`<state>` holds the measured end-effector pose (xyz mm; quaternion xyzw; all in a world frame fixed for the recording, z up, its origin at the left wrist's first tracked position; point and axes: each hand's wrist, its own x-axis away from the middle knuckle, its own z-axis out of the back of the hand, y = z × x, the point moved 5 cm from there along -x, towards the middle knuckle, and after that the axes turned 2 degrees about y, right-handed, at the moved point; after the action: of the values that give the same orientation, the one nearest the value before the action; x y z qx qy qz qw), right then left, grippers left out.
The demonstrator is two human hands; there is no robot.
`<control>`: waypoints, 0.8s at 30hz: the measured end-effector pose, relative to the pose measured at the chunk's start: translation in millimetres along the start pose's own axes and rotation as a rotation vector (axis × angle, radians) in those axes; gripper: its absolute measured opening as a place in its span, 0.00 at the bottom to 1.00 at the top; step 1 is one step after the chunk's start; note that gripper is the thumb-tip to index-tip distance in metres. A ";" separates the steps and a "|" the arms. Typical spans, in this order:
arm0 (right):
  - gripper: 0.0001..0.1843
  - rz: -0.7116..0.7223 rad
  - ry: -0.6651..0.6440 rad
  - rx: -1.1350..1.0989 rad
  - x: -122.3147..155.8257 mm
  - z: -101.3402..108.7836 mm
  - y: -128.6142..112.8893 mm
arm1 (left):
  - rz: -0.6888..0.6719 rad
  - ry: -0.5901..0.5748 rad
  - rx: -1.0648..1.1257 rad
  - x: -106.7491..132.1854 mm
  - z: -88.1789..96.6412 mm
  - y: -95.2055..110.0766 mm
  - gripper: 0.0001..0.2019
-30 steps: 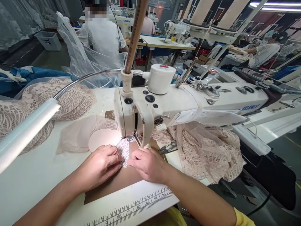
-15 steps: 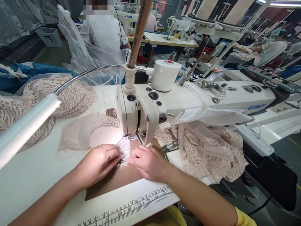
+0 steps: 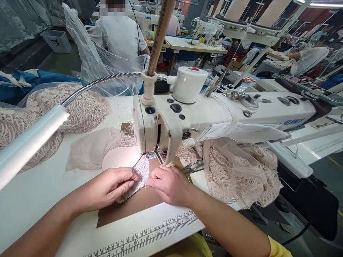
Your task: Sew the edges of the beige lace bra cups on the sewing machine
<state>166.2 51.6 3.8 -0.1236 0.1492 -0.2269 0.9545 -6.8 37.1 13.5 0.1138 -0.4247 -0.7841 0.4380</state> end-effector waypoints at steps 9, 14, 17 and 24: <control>0.10 0.009 0.015 -0.009 1.9 -1.2 1.9 | -0.179 0.067 -0.262 -0.9 -10.7 4.8 0.15; 0.10 0.011 0.020 -0.014 1.9 0.6 1.4 | -0.221 0.108 -0.398 -1.9 -17.1 7.5 0.16; 0.10 0.004 0.007 -0.023 2.5 1.6 1.4 | -0.229 0.129 -0.403 -2.1 -16.1 8.8 0.16; 0.10 0.025 -0.036 -0.033 1.6 3.1 -5.0 | -0.234 0.181 -0.287 -2.1 -7.5 10.8 0.16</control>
<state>166.7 47.1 7.8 -0.1414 0.1373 -0.2101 0.9576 5.0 31.7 16.7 0.1688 -0.2515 -0.8687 0.3920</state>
